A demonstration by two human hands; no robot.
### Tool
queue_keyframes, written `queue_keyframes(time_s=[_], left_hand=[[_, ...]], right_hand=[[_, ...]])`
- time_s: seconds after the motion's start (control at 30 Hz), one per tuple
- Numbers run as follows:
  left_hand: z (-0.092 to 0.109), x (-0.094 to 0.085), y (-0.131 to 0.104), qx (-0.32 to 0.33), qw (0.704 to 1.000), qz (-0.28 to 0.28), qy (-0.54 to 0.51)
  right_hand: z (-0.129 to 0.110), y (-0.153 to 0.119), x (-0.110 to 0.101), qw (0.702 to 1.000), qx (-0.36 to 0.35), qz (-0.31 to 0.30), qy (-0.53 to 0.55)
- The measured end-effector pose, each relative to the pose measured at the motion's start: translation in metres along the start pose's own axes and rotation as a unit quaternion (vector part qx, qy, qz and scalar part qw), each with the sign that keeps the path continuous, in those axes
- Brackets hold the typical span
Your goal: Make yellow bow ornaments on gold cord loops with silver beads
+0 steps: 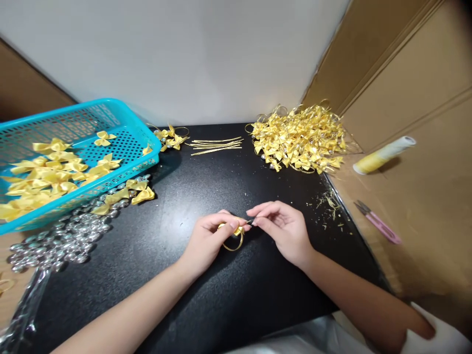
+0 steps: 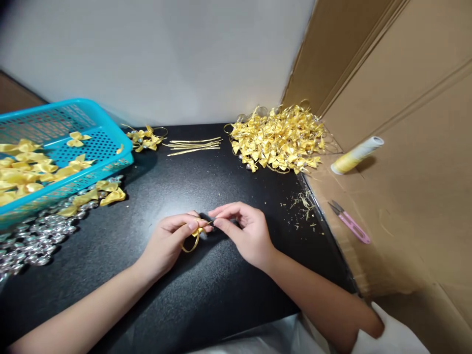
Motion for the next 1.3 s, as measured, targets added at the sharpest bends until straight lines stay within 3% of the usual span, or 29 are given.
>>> queue_keyframes(time_s=[0.13,0.33,0.4,0.5,0.63,0.7,0.9,1.2,1.3], left_hand=[[-0.002,-0.002,0.002,-0.016,0.999,0.005,-0.038],[-0.001,-0.003,0.004,-0.034,0.996,0.005,-0.076],[0.007,0.001,0.003,-0.002,1.000,-0.017,-0.026],[0.027,0.008,-0.003,0.085,0.987,-0.028,0.135],[0.051,0.014,-0.016,0.229,0.916,0.033,0.328],[0.052,0.018,-0.018,0.255,0.890,0.044,0.375],[0.042,0.015,-0.012,0.233,0.886,0.054,0.397],[0.062,0.003,-0.020,0.246,0.888,0.125,0.369],[0.067,0.007,-0.017,0.247,0.888,0.107,0.372]], right_hand=[[0.013,-0.001,-0.003,0.993,0.068,0.005,0.094],[0.000,-0.001,0.001,0.996,0.027,-0.013,0.082],[-0.002,0.001,-0.003,0.997,0.024,-0.004,0.079],[-0.001,0.003,-0.010,0.998,0.028,0.010,0.063],[0.004,0.005,-0.014,0.999,0.033,0.003,0.030],[0.009,0.005,-0.015,0.999,0.041,-0.001,0.009],[0.027,0.001,-0.018,0.995,0.089,0.008,-0.033],[0.025,0.001,-0.013,0.996,0.083,-0.008,-0.021],[0.019,0.003,-0.009,0.997,0.062,-0.027,-0.027]])
Point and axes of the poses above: each hand's wrist, its own y-axis towards the middle knuckle, its own x-axis out of the palm, z = x × y, the point moved 10 cm from there along y, towards the middle knuckle, and after that the axes turned 12 degrees about -x, right-handed, at the moved point
